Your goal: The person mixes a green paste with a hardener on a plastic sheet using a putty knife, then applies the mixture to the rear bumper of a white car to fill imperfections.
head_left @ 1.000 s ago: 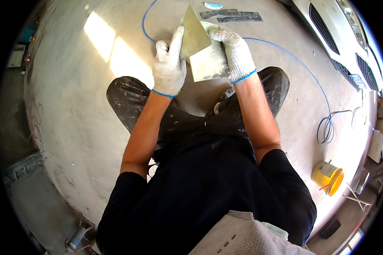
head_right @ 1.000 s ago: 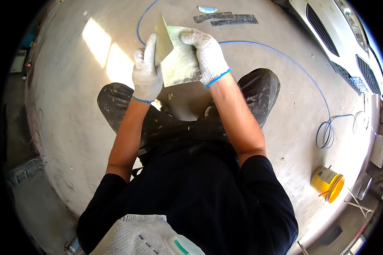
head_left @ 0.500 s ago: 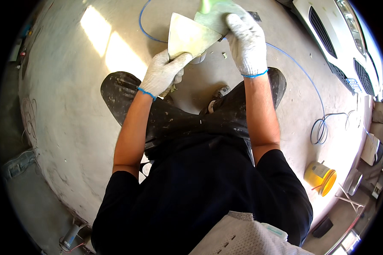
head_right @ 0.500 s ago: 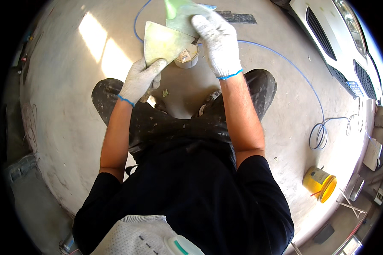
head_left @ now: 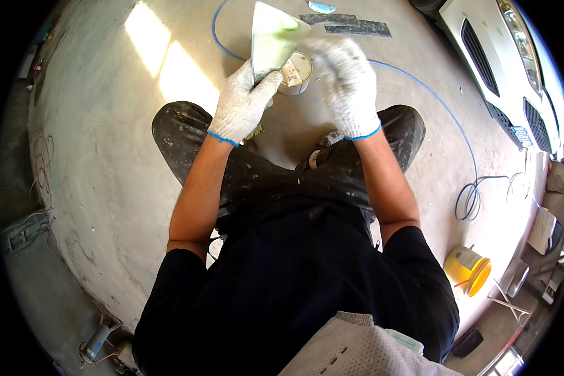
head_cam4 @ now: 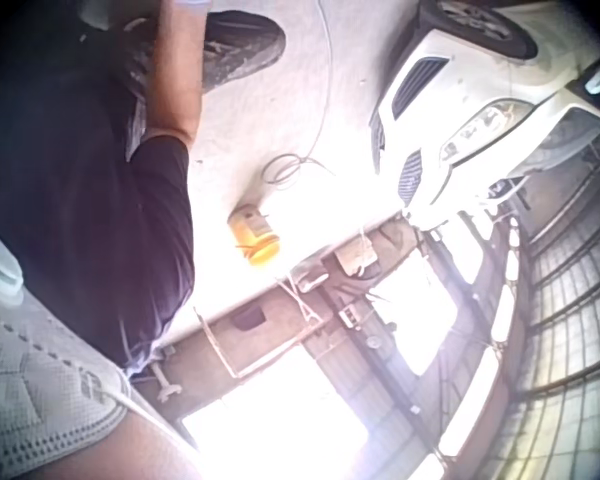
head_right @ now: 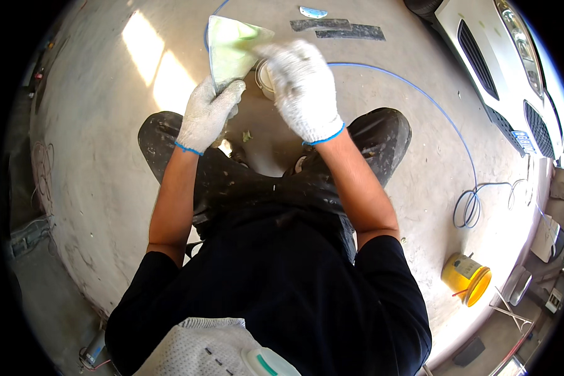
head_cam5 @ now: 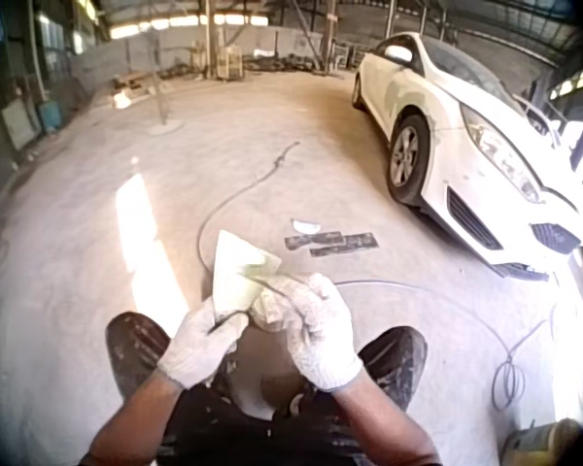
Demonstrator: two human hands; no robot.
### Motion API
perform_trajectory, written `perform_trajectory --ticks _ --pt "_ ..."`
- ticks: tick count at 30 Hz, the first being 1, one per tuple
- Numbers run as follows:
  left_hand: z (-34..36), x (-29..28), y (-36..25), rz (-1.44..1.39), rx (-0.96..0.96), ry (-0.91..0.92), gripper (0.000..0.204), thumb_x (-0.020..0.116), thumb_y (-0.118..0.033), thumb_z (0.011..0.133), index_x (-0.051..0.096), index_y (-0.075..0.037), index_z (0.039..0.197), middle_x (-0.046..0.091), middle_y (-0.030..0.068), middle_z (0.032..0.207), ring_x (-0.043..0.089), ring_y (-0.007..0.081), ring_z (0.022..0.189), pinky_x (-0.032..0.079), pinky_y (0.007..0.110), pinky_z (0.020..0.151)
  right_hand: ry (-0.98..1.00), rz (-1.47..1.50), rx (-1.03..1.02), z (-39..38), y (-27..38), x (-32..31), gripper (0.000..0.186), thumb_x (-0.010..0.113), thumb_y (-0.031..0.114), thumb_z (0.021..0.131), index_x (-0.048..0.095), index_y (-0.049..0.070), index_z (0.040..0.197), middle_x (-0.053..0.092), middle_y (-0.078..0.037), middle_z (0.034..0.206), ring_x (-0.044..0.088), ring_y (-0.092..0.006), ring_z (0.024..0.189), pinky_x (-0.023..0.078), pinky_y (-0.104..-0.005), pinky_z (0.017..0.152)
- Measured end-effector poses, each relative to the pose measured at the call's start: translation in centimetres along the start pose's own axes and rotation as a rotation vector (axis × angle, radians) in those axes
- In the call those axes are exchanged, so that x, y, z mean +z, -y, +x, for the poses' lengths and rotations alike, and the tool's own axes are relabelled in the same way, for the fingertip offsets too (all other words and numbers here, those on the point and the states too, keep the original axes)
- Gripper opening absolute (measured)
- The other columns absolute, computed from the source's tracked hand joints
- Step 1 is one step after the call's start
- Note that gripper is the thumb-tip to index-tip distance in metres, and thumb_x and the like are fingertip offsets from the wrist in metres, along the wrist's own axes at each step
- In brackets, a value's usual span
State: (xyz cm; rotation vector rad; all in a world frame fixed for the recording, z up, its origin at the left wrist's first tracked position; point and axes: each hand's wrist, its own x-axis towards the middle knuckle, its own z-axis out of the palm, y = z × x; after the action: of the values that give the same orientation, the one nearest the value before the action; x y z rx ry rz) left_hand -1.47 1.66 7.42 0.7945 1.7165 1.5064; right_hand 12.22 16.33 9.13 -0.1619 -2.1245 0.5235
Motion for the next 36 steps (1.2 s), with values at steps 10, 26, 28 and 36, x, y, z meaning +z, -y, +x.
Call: perform_trajectory --ticks 10,26,28,36 --pt "-0.3 0.6 -0.6 -0.021 -0.029 0.052 0.021 0.065 -0.015 0.099 0.062 -0.001 0.114 0.057 -0.0007 0.082 0.052 0.0071 0.065 0.043 0.025 0.057 -0.049 0.046 0.181 0.4 0.0 0.1 0.033 0.065 -0.006 0.087 0.072 0.004 0.118 0.068 -0.015 0.103 0.065 -0.0287 0.094 0.053 -0.0347 0.087" --pt "-0.5 0.8 -0.8 -0.047 -0.068 0.089 0.018 0.064 -0.014 0.099 0.063 -0.002 0.112 0.058 -0.0009 0.08 0.052 0.0066 0.066 0.044 0.023 0.057 -0.05 0.057 -0.008 2.4 -1.0 -1.1 0.032 0.067 -0.002 0.084 0.073 0.006 0.115 0.067 -0.014 0.101 0.064 -0.0335 0.093 0.054 -0.0382 0.084" --pt "-0.9 0.6 -1.3 -0.095 -0.081 0.126 0.017 0.064 -0.014 0.099 0.064 -0.002 0.111 0.058 -0.0009 0.08 0.053 0.0065 0.065 0.044 0.023 0.057 -0.049 0.153 0.027 2.3 -1.9 -0.5 0.034 0.067 -0.003 0.083 0.073 0.006 0.115 0.068 -0.014 0.102 0.065 -0.0338 0.093 0.055 -0.0392 0.083" --pt "-0.7 0.7 -1.6 -0.038 -0.093 0.028 0.019 0.065 -0.015 0.099 0.063 -0.001 0.111 0.058 -0.0013 0.078 0.052 0.0062 0.063 0.043 0.023 0.055 -0.051 -0.168 -0.039 1.3 -0.6 -1.4 0.04 0.064 -0.001 0.08 0.072 0.009 0.118 0.07 -0.013 0.106 0.066 -0.0327 0.096 0.054 -0.0397 0.085"
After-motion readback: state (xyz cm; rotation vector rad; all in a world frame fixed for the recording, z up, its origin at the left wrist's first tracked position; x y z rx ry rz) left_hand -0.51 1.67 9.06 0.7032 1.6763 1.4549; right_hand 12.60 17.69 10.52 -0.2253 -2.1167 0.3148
